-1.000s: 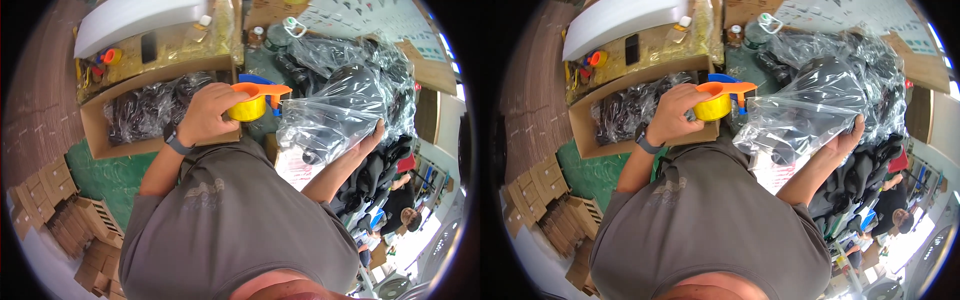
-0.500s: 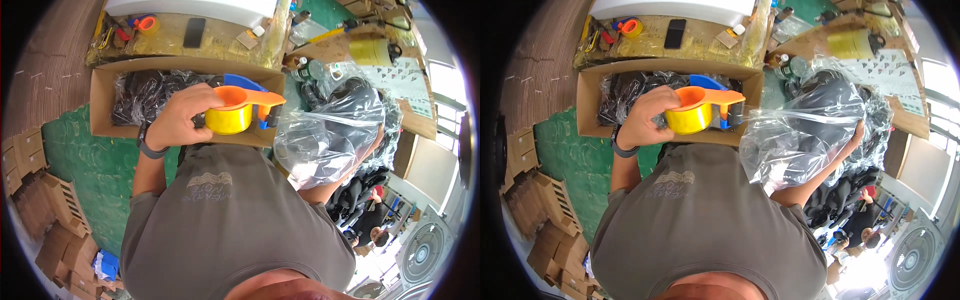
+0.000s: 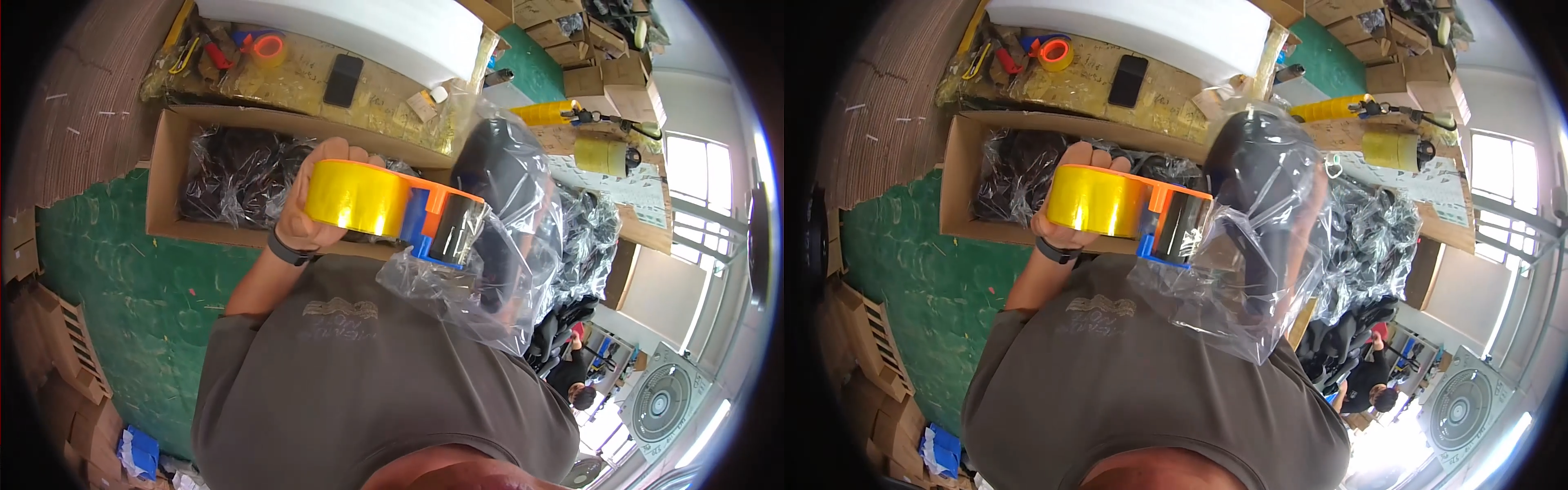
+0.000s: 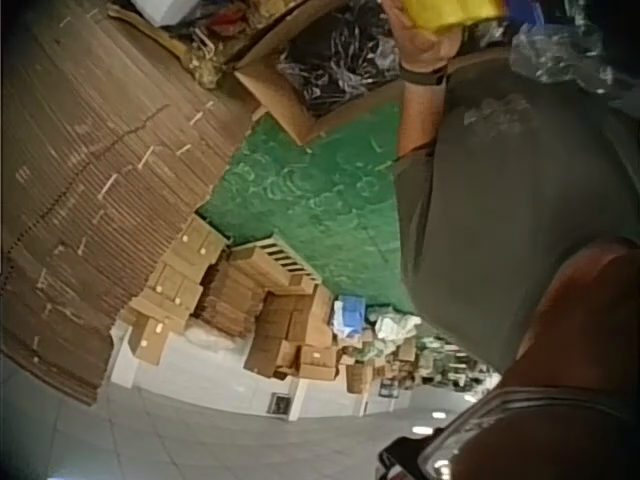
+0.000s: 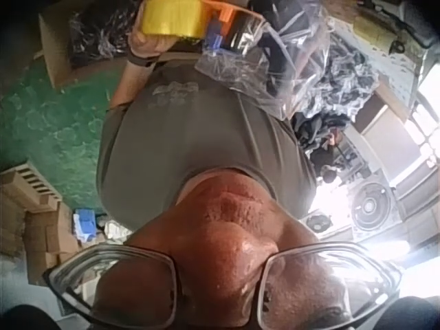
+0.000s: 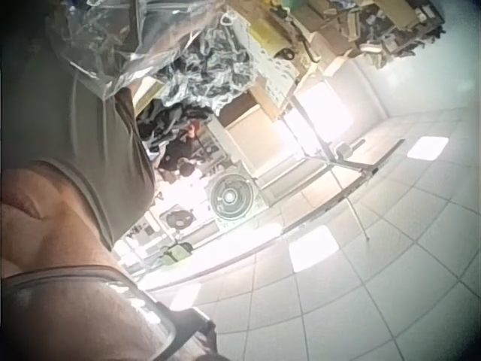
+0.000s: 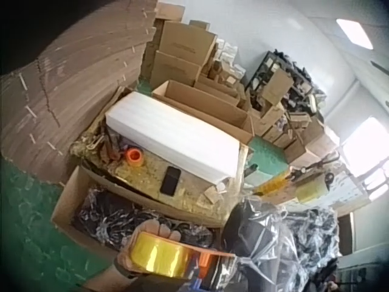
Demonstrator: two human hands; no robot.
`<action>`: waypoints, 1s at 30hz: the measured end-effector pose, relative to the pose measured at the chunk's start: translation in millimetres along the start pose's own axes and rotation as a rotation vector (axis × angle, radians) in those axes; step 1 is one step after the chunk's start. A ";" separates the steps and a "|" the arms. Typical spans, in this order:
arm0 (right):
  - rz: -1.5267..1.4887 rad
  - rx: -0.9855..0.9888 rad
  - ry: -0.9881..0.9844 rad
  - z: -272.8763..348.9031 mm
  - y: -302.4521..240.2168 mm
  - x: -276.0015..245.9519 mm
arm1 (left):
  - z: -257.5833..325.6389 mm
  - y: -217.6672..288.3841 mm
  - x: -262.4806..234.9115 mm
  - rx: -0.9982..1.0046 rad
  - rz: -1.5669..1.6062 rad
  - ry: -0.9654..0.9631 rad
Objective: Bagging bicycle saddles and packing them into a cardboard box for shipping.
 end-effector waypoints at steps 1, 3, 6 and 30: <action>0.021 0.009 -0.019 2.7 8.3 11.3 | 1.6 3.5 -0.1 -0.006 -0.042 0.121; 0.064 0.035 -0.071 7.0 22.4 32.2 | 4.5 14.2 -2.1 0.010 -0.042 0.245; 0.124 0.062 -0.164 15.0 35.5 57.4 | 3.2 21.3 2.6 0.040 0.353 0.165; 0.305 -0.255 0.148 23.3 -14.1 -6.3 | -106.5 95.7 -332.7 -0.493 -2.475 -0.846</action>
Point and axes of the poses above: each hand's wrist, its own z-axis away from the middle knuckle, its own x-axis out of the palm, y = z × x, the point moved 7 cm from there along -z, towards the middle knuckle, and after that the axes turned 8 degrees about x, right-handed, at the moved point
